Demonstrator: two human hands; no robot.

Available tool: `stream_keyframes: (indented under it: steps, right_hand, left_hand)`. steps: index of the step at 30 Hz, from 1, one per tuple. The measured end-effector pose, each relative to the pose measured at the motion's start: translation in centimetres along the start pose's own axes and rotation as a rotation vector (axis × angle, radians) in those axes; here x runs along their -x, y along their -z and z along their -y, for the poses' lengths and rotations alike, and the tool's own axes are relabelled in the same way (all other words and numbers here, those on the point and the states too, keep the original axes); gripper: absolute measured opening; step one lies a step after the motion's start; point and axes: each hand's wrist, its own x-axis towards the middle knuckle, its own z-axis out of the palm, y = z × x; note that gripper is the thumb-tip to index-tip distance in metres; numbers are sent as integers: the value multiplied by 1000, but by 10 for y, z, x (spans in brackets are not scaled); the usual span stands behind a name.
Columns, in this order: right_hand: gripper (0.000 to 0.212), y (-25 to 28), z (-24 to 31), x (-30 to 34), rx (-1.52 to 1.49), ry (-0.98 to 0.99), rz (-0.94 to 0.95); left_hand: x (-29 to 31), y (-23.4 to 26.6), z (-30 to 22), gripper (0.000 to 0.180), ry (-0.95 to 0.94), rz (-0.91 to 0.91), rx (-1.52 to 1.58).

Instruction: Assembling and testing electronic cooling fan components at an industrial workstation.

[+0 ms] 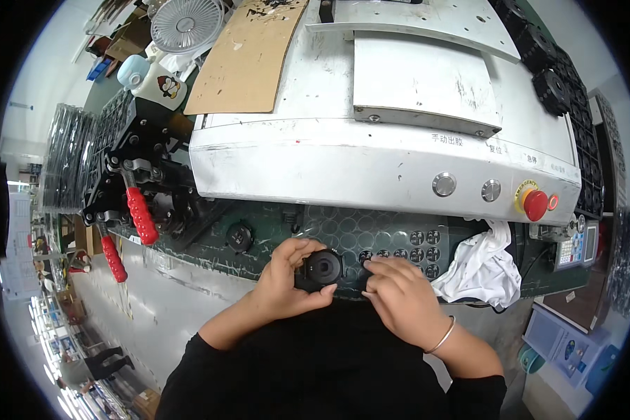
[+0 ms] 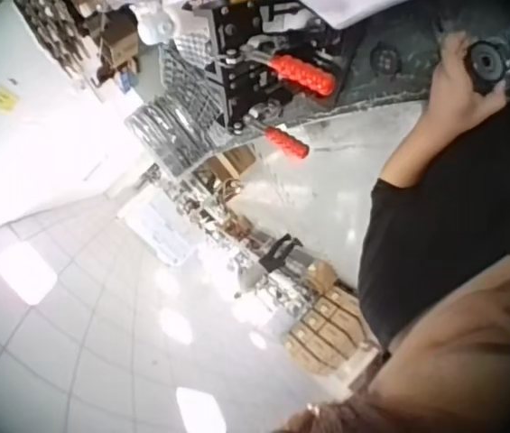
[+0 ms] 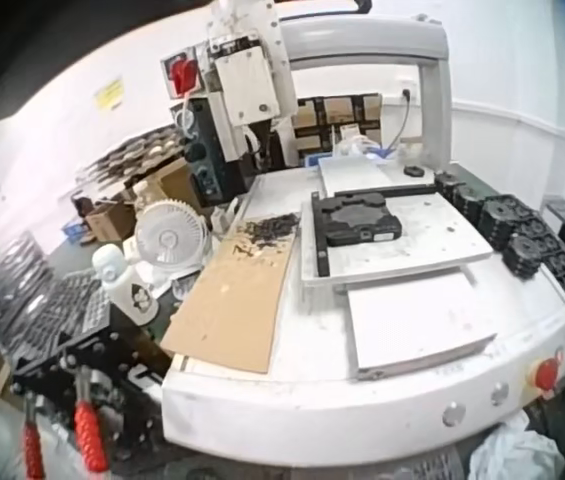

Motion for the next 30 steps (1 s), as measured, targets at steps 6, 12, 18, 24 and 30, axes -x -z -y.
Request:
stream_keyframes:
  steps: [6,12,18,24,30]
  right_hand:
    - [9,12,21,-20,-971,-423,40]
    - [8,-1,36,-36,-1221,-512,-20]
    - [10,-4,36,-42,-1119,-494,66]
    - [9,-12,38,-44,-1081,-472,26]
    - [15,-19,40,-46,-1029,-421,-16]
  left_hand:
    - [-6,9,-17,86,-160,-47,-156]
    - [-7,17,-29,92,-190,5,-195]
    - [-4,15,-29,93,-274,-68,-207]
    - [-1,18,-28,91,-278,-94,-209]
    - [3,18,-23,86,-307,-145,-228]
